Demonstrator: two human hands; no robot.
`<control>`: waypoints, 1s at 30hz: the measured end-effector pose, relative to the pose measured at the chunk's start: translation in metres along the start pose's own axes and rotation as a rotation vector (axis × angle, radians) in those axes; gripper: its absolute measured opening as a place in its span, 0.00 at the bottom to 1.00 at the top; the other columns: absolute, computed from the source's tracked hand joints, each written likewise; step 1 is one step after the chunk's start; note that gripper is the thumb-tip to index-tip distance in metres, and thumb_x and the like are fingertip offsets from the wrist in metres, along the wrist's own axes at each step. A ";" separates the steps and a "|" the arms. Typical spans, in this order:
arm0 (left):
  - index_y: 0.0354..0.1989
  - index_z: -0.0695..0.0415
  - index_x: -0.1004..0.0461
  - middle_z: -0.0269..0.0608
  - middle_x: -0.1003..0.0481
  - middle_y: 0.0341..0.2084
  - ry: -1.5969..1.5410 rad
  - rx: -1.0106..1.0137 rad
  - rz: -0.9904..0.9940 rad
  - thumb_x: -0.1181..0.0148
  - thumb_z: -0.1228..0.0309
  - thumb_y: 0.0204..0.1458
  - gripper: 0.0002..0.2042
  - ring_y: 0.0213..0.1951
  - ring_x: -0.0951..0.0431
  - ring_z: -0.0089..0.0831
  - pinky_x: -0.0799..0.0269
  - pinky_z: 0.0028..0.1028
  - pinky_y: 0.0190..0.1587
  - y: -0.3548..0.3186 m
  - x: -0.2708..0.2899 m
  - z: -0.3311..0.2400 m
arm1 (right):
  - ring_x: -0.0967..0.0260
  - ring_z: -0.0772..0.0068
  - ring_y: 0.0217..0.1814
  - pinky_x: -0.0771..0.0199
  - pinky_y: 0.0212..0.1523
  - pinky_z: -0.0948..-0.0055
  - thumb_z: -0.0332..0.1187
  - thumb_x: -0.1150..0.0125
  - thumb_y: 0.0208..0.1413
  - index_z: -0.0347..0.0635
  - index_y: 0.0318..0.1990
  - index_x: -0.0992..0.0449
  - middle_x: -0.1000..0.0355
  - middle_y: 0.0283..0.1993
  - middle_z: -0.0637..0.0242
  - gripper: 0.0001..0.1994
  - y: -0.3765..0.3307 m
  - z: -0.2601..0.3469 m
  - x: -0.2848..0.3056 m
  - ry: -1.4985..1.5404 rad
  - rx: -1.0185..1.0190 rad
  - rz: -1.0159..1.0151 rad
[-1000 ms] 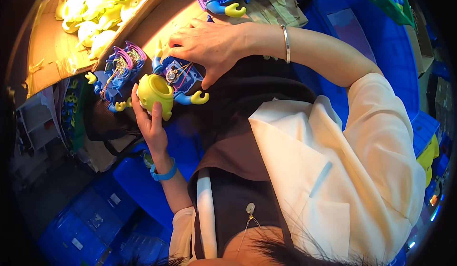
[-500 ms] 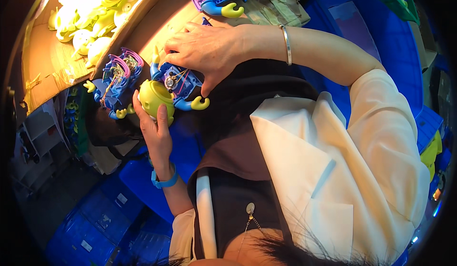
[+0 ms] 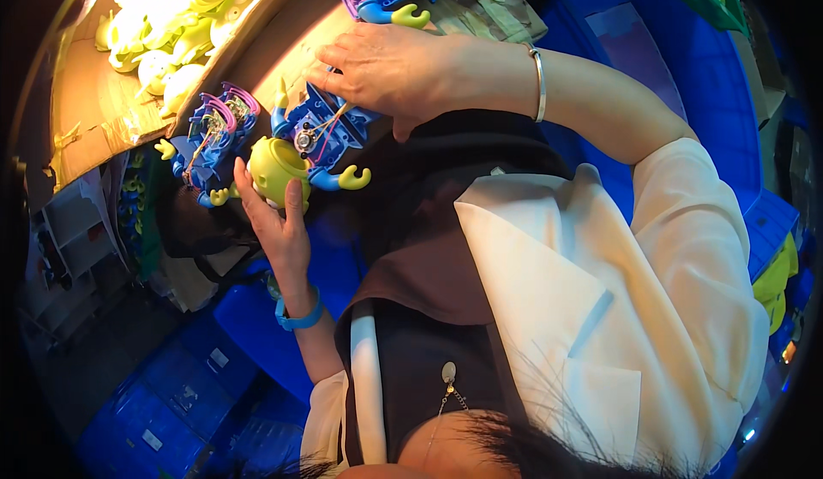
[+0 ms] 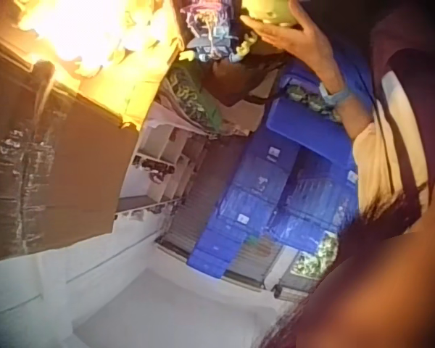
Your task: The recorder is assembling small plastic alien toy figures by snapping parts together at a factory workbench.
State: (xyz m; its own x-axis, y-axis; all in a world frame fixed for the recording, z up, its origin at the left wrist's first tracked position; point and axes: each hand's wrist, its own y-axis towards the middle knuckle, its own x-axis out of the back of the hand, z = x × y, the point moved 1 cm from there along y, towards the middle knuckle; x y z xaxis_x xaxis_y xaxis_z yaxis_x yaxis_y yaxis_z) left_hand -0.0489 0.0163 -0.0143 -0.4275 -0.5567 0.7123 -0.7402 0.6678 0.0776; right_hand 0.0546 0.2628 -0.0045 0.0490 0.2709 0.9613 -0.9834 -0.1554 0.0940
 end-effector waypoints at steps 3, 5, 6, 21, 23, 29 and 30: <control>0.66 0.60 0.43 0.54 0.41 0.62 0.067 -0.212 -0.153 0.38 0.68 0.54 0.32 0.62 0.43 0.49 0.47 0.41 0.63 -0.001 -0.005 -0.006 | 0.39 0.57 0.62 0.42 0.63 0.64 0.34 0.26 0.35 0.32 0.61 0.39 0.34 0.56 0.55 0.42 -0.003 -0.002 -0.008 -0.085 0.025 -0.044; 0.63 0.59 0.38 0.53 0.40 0.62 0.144 -0.264 -0.118 0.39 0.70 0.54 0.27 0.62 0.41 0.48 0.45 0.40 0.63 0.005 -0.002 -0.009 | 0.37 0.59 0.59 0.41 0.62 0.65 0.29 0.38 0.46 0.31 0.57 0.36 0.32 0.52 0.55 0.29 -0.003 -0.002 -0.009 -0.130 -0.031 -0.080; 0.60 0.59 0.33 0.52 0.39 0.62 0.225 -0.305 -0.090 0.40 0.73 0.54 0.23 0.62 0.39 0.48 0.43 0.39 0.62 0.007 0.001 -0.012 | 0.37 0.59 0.59 0.41 0.62 0.65 0.29 0.38 0.46 0.31 0.57 0.36 0.32 0.52 0.55 0.29 -0.002 -0.001 -0.007 -0.126 -0.033 -0.080; 0.55 0.59 0.29 0.52 0.37 0.58 0.117 -0.275 0.006 0.40 0.77 0.52 0.19 0.57 0.32 0.45 0.37 0.38 0.58 0.014 -0.004 -0.019 | 0.37 0.61 0.61 0.39 0.62 0.66 0.48 0.22 0.30 0.34 0.57 0.33 0.34 0.57 0.60 0.44 0.016 0.009 -0.001 0.123 0.029 0.105; 0.54 0.59 0.29 0.52 0.37 0.58 0.097 -0.261 0.013 0.39 0.76 0.52 0.20 0.57 0.32 0.45 0.37 0.38 0.59 0.014 -0.003 -0.019 | 0.36 0.60 0.61 0.38 0.61 0.66 0.47 0.22 0.30 0.33 0.55 0.33 0.33 0.57 0.59 0.43 0.015 0.006 -0.005 0.169 0.046 0.060; 0.60 0.60 0.35 0.53 0.39 0.60 0.219 -0.372 0.069 0.40 0.76 0.53 0.24 0.59 0.35 0.47 0.38 0.39 0.60 0.015 -0.001 -0.011 | 0.35 0.59 0.59 0.36 0.60 0.66 0.44 0.21 0.30 0.32 0.52 0.31 0.33 0.55 0.59 0.40 0.014 0.007 -0.005 0.210 0.059 0.003; 0.65 0.57 0.45 0.54 0.40 0.61 0.126 -0.331 0.046 0.41 0.76 0.54 0.30 0.60 0.35 0.47 0.39 0.39 0.61 0.013 -0.003 -0.010 | 0.35 0.59 0.58 0.36 0.60 0.66 0.44 0.22 0.30 0.32 0.51 0.31 0.33 0.54 0.59 0.39 0.015 0.007 -0.005 0.204 0.060 0.013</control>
State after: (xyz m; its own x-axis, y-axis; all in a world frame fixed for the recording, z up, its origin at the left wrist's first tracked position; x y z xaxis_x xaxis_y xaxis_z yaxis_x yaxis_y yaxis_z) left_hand -0.0523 0.0315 -0.0086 -0.3737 -0.4709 0.7992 -0.5048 0.8260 0.2507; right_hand 0.0408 0.2523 -0.0064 -0.0060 0.4539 0.8910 -0.9713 -0.2146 0.1028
